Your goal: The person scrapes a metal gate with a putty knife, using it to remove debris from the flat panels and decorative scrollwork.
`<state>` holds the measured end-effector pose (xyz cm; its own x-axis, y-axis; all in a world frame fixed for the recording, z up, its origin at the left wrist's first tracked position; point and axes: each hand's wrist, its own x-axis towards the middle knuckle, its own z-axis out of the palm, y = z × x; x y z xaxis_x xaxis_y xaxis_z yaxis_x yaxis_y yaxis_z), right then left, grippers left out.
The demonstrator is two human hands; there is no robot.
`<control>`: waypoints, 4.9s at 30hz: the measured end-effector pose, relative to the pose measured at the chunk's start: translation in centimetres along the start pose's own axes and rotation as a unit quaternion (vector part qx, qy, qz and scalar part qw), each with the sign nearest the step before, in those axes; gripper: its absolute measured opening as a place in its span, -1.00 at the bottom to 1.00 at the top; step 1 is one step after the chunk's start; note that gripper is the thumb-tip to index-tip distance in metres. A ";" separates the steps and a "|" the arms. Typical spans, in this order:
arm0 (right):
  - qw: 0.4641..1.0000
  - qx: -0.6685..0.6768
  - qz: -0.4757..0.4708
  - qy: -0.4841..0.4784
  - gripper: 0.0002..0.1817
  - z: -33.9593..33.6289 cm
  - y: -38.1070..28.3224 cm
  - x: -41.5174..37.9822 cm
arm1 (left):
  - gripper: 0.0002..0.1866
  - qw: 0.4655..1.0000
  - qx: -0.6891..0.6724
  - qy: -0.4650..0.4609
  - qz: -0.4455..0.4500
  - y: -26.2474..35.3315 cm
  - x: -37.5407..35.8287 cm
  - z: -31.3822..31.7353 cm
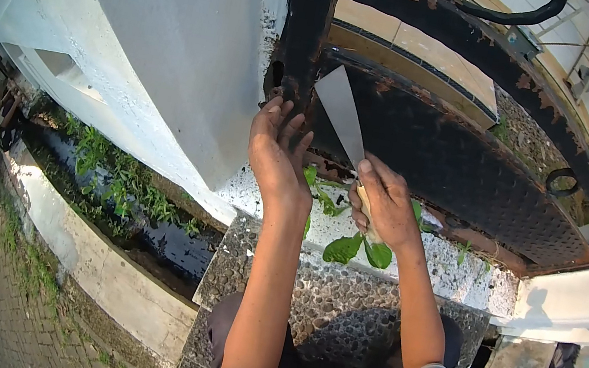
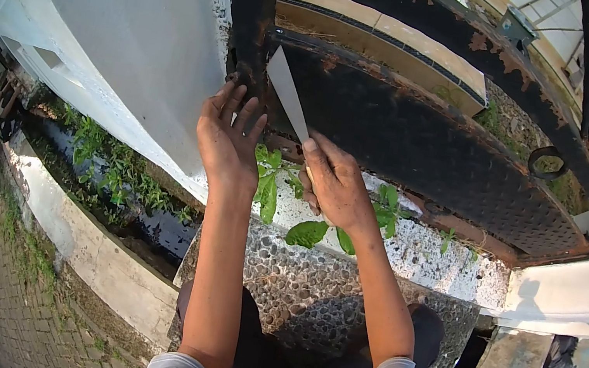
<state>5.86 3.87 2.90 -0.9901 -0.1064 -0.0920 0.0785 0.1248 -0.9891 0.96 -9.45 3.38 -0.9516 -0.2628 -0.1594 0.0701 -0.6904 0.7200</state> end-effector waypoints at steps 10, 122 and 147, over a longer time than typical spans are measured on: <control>0.989 -0.146 0.014 -0.001 -0.50 -1.1 -3.2 -0.3 | -0.58 0.997 -0.061 0.045 0.025 -0.2 0.6 0.0; 0.998 0.040 0.041 0.014 -0.51 -8.6 2.3 -9.6 | -0.18 0.536 0.800 -0.037 0.267 -2.5 0.0 0.0; 1.000 0.009 -0.003 -0.021 -0.56 -8.6 2.7 -9.1 | -0.38 0.651 0.688 -0.069 0.313 -2.8 0.2 -0.1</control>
<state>14.08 13.68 2.03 -0.9848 -0.1479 -0.0913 0.0758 0.1070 -0.9914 0.66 -7.64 1.24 -0.8897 -0.0732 0.4506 0.2140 0.8049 0.5534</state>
